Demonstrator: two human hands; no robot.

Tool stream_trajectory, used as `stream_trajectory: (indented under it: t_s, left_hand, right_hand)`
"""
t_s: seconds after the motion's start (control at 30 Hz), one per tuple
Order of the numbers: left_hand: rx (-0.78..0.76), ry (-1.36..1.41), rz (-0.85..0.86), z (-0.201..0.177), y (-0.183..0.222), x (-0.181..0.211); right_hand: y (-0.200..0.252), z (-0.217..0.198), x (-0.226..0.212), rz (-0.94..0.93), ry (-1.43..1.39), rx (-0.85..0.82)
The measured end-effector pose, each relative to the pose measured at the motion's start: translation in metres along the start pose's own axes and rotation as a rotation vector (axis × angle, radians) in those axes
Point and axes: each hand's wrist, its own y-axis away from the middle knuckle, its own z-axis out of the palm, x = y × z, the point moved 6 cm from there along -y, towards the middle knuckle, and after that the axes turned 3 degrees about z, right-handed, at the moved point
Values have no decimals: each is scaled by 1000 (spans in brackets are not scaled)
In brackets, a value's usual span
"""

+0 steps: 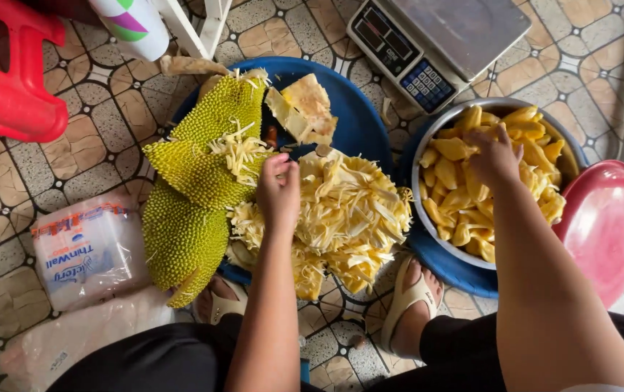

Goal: Manually extracting edible pods from a halved jackfruit and placing them into a collection bowl.

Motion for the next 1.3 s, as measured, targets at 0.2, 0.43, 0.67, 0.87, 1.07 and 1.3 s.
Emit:
stream_trajectory:
  t_s: [0.2, 0.43, 0.67, 0.87, 1.07, 1.3]
  left_hand:
    - [-264, -478, 426, 63, 20, 22]
    - [-19, -611, 570, 92, 48, -30]
    - [72, -423, 714, 84, 82, -23]
    - [107, 15, 373, 47, 46, -48]
    - [39, 645, -228, 17, 7, -63]
    - [-95, 830, -259, 25, -1, -60]
  right_hand:
    - [39, -109, -101, 242, -262, 525]
    - [41, 6, -257, -191, -547, -213]
    - [88, 24, -302, -226, 106, -475]
    - [60, 62, -253, -255, -276, -423]
    - [99, 39, -250, -251, -302, -389]
    - [124, 31, -252, -250, -382, -409]
